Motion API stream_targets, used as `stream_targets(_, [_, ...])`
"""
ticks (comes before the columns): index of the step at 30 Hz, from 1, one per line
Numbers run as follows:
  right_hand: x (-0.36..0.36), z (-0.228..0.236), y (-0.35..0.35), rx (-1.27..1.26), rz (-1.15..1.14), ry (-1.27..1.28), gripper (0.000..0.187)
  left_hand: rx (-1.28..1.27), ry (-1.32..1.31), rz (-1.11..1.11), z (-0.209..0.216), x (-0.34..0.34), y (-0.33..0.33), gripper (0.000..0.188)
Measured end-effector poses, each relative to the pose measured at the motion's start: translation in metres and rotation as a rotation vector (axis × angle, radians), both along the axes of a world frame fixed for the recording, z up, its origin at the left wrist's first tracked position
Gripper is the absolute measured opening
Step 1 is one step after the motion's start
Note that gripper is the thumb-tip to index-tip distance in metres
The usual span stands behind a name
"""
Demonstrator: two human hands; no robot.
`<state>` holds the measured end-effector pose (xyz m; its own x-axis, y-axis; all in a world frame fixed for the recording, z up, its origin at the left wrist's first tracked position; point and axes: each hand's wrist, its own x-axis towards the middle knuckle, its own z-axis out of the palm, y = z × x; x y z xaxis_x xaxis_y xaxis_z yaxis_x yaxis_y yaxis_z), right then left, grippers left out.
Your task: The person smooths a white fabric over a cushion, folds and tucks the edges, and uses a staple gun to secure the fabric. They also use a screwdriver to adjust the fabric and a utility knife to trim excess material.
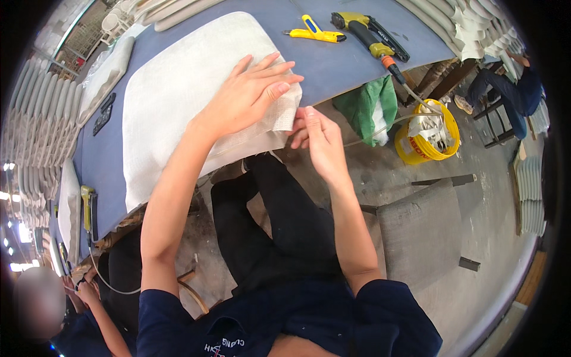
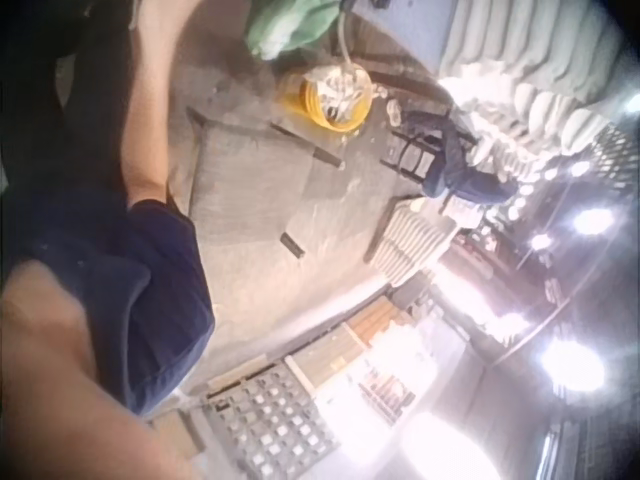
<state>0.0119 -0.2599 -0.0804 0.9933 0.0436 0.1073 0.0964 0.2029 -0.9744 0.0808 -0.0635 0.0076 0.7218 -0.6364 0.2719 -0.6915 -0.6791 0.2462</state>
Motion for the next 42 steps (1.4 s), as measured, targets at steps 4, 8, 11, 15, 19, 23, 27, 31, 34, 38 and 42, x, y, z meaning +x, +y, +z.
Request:
stream_targets(4, [0.009, 0.008, 0.007, 0.021, 0.057, 0.061, 0.045, -0.080, 0.204, -0.074, 0.005, 0.028, -0.009, 0.055])
stream_targets(8, [0.015, -0.011, 0.019, 0.208, 0.063, 0.089, 0.037, 0.017, 0.245, -0.123, 0.008, 0.035, -0.011, 0.053])
stream_targets(11, [0.014, -0.025, 0.025, 0.308, 0.035, 0.063, 0.033, 0.091, 0.243, -0.118, 0.014, 0.033, -0.018, 0.048])
stream_targets(15, [0.011, -0.029, 0.022, 0.199, -0.004, 0.038, 0.031, 0.122, 0.200, -0.101, 0.012, 0.032, -0.023, 0.039])
stream_targets(19, [0.015, -0.035, 0.010, 0.104, 0.017, 0.032, 0.030, 0.150, 0.063, -0.065, 0.002, 0.032, -0.028, 0.031])
stream_targets(23, [0.023, -0.046, 0.003, 0.096, 0.055, -0.011, 0.029, 0.178, 0.002, -0.017, 0.000, 0.030, -0.036, 0.025])
stream_targets(27, [0.031, -0.056, -0.003, 0.154, 0.148, 0.036, 0.030, 0.205, -0.022, 0.031, -0.001, 0.028, -0.041, 0.016])
stream_targets(31, [0.045, -0.076, -0.002, 0.117, 0.146, -0.042, 0.031, 0.217, -0.057, 0.059, -0.002, 0.028, -0.046, 0.011])
stream_targets(34, [0.055, -0.090, 0.003, 0.128, 0.105, -0.165, 0.032, 0.234, -0.036, 0.073, -0.003, 0.028, -0.048, 0.015])
stream_targets(38, [0.061, -0.096, 0.004, 0.165, 0.103, -0.237, 0.033, 0.242, -0.114, 0.096, 0.004, 0.021, -0.049, 0.033])
stream_targets(42, [0.055, -0.096, 0.007, 0.222, 0.124, -0.173, 0.035, 0.287, -0.092, 0.265, 0.000, 0.008, -0.053, 0.046])
